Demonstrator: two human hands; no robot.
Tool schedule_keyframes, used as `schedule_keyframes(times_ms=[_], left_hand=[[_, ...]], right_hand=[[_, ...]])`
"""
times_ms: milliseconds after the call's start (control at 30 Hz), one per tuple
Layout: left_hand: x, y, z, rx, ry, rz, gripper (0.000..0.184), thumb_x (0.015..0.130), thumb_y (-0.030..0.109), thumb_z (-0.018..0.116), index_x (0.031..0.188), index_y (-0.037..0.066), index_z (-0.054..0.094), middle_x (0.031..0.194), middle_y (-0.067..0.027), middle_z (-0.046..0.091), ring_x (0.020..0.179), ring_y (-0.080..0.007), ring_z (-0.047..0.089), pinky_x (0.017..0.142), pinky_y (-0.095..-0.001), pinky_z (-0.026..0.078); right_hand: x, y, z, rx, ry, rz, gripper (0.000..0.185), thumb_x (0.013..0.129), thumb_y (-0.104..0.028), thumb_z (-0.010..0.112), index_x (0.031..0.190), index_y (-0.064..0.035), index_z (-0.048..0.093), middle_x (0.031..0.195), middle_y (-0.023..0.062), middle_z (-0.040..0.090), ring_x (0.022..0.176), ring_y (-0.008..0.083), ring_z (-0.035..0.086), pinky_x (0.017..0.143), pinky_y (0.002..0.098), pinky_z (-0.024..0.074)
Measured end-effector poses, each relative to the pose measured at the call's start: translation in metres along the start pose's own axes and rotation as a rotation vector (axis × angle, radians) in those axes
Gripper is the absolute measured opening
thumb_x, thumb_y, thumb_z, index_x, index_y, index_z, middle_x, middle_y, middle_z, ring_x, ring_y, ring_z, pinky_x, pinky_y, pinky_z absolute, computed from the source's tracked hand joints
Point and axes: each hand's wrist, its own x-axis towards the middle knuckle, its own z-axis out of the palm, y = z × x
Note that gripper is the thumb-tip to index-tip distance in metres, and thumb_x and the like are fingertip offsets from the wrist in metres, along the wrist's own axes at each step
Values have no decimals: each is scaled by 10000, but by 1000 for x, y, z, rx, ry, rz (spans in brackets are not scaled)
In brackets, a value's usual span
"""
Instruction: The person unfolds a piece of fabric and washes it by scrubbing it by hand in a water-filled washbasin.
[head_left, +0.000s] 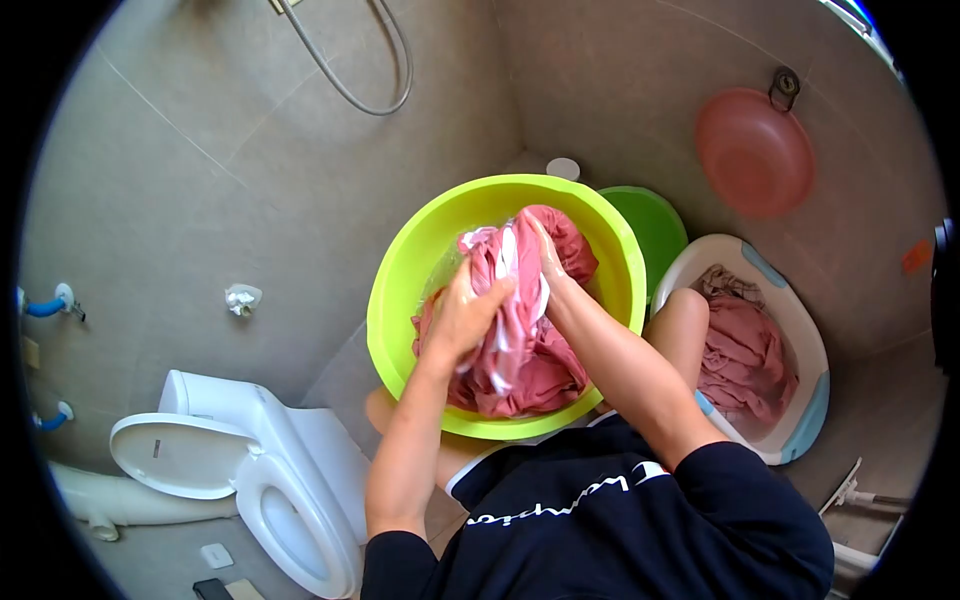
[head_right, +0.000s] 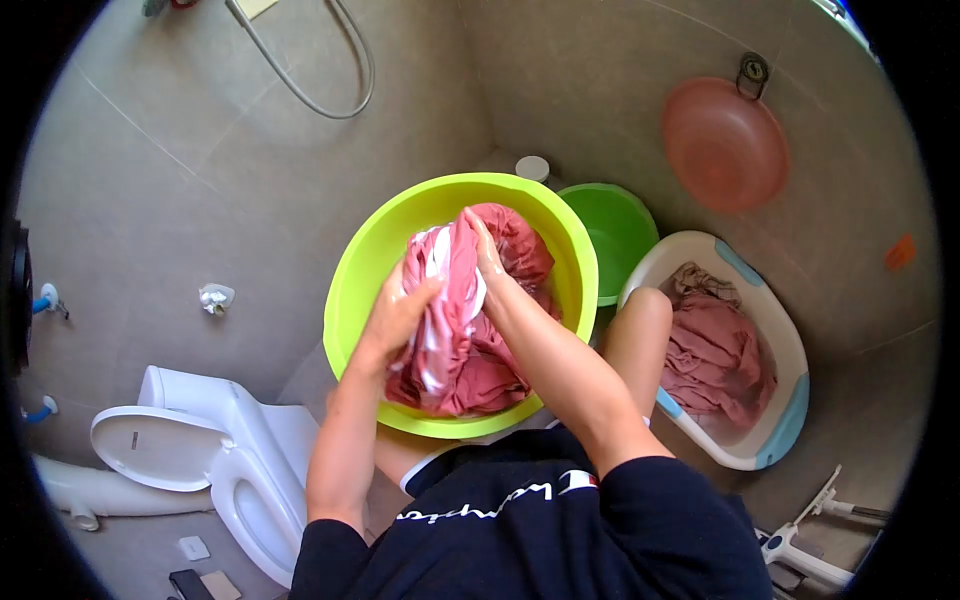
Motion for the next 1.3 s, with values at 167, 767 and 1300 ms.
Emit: schedule_keyframes(times_ms=[167, 767, 1300], left_hand=[[-23, -18, -10, -547, -44, -182, 775, 888, 565, 490, 1390, -4, 330, 1355, -173, 450, 1248, -262, 442, 1053, -351, 338], [106, -76, -2, -974, -173, -434, 474, 838, 336, 638, 1172, 10, 556, 1121, -138, 623, 1018, -259, 610, 931, -365, 476], [37, -35, 18, 223, -236, 74, 831, 905, 453, 526, 1462, 0, 108, 1360, -199, 439, 1250, -265, 447, 1041, -341, 349]], right_hand=[[-11, -17, 30, -76, -36, 70, 370, 819, -261, 512, 1006, 45, 604, 896, 190, 663, 797, 303, 650, 788, 391, 527], [-51, -6, 1, -393, -174, 130, 580, 806, -192, 610, 1303, -19, 366, 1148, 110, 546, 1016, 190, 569, 915, 341, 475], [-32, -26, -33, 302, 64, 322, 410, 871, -383, 615, 1130, -66, 594, 1110, 132, 640, 992, 263, 626, 918, 440, 487]])
